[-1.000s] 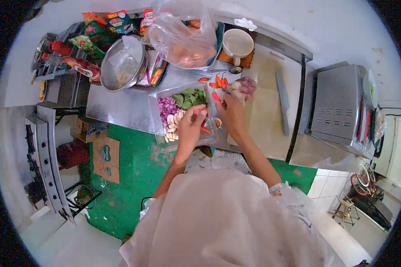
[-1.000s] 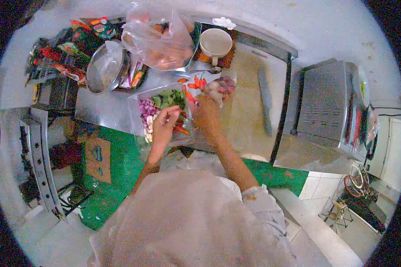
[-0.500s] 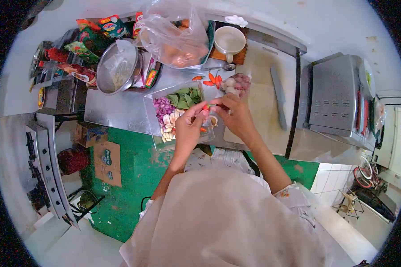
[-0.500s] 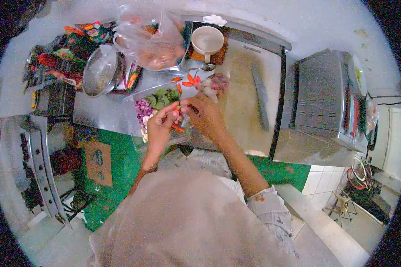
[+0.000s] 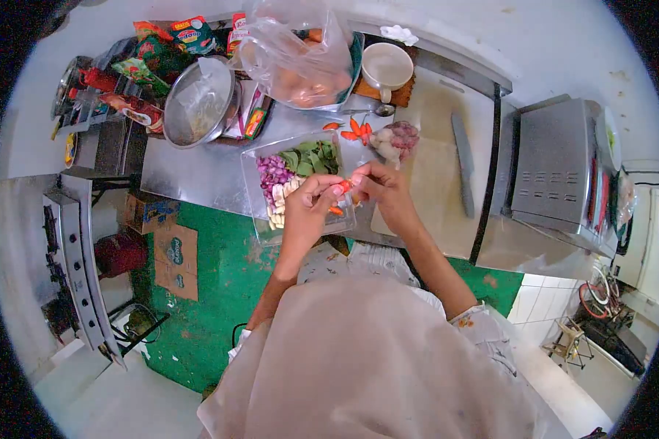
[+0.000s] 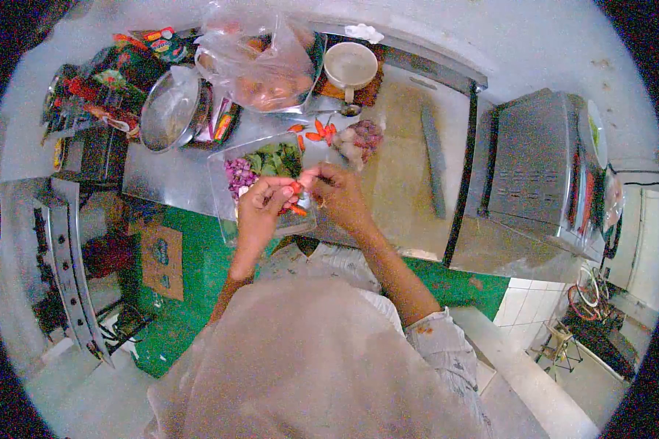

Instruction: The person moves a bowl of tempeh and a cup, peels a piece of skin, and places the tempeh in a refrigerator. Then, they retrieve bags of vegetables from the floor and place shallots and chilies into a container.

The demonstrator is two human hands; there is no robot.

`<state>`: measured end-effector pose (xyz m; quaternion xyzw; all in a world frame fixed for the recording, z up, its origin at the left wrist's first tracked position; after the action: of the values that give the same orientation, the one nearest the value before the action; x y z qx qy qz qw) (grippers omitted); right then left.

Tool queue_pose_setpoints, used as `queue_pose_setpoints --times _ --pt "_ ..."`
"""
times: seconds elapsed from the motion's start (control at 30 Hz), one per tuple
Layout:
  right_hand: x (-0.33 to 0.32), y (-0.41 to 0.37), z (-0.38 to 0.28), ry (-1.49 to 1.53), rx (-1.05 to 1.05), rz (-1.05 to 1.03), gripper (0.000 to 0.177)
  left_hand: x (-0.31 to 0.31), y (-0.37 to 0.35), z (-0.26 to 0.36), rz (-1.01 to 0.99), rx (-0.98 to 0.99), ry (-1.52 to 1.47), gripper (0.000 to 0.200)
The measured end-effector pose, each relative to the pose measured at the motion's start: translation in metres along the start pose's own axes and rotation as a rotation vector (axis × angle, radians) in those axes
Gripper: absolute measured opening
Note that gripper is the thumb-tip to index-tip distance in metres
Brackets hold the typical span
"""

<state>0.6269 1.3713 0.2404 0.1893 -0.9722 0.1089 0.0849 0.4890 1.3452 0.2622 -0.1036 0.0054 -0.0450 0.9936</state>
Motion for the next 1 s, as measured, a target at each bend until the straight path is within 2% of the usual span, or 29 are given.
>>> queue_pose_setpoints --times 0.03,0.13,0.17,0.23,0.27,0.3,0.33,0.37,0.43,0.57,0.63,0.73,0.8,0.87,0.93,1.0 --pt "0.003 -0.001 0.017 0.273 0.148 -0.010 0.013 -0.001 0.000 -0.001 0.001 0.000 0.000 0.015" --pt "0.000 -0.003 0.035 0.419 0.247 0.075 0.012 -0.004 0.000 -0.011 -0.040 -0.056 -0.059 0.015" --pt "-0.005 0.000 0.046 0.419 0.247 0.073 0.012 -0.007 -0.001 -0.018 -0.045 -0.049 0.002 0.016" --pt "-0.032 0.006 0.064 -0.157 0.228 0.148 0.012 -0.013 -0.003 -0.037 -0.052 -0.044 0.064 0.018" --pt "-0.038 0.007 0.073 -0.156 0.228 0.151 0.012 -0.013 -0.004 -0.047 -0.081 -0.048 0.243 0.020" --pt "-0.041 0.009 0.058 -0.512 0.075 0.167 0.011 -0.012 -0.004 -0.053 -0.108 -0.048 0.421 0.023" --pt "-0.037 0.010 0.044 -0.866 -0.084 0.179 0.011 -0.010 -0.005 -0.058 -0.109 -0.047 0.421 0.023" --pt "-0.039 0.010 0.047 -0.866 -0.084 0.181 0.011 -0.008 -0.008 -0.061 -0.116 -0.020 0.524 0.023" --pt "-0.035 0.010 0.052 -1.197 -0.047 0.141 0.012 -0.004 -0.008 -0.068 -0.141 0.047 0.693 0.024" --pt "-0.040 0.014 0.059 -1.237 0.022 0.087 0.013 -0.007 -0.010 -0.068 -0.088 0.124 0.694 0.023" --pt "-0.042 0.019 0.061 -1.083 0.095 0.029 0.014 -0.019 -0.010 -0.067 -0.043 -0.015 0.552 0.021" --pt "-0.039 0.025 0.058 -1.193 0.041 0.005 0.016 -0.036 -0.009 -0.061 0.067 -0.014 0.463 0.019" --pt "-0.036 0.020 0.059 -1.210 0.026 0.037 0.016 -0.042 -0.009 -0.063 0.070 0.014 0.389 0.017" --pt "-0.035 0.015 0.061 -1.227 0.011 0.068 0.017 -0.048 -0.010 -0.073 0.110 -0.049 0.180 0.017" --pt "-0.029 0.013 0.066 -1.292 0.004 -0.010 0.021 -0.050 -0.012 -0.063 0.111 -0.040 0.238 0.017" --pt "-0.029 0.006 0.065 -1.246 0.002 0.021 0.022 -0.050 -0.013 -0.058 0.111 -0.030 0.296 0.016"
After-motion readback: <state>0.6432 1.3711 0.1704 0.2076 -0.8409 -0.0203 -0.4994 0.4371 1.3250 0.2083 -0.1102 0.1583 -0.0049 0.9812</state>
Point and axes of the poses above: each hand's wrist, its own y-axis towards the middle knuckle, its own x-axis out of the palm, z = x × y, the point moved 8 cm from there along y, towards the middle knuckle, and after that the axes turned 6 degrees about -z, right-handed, at the moved point
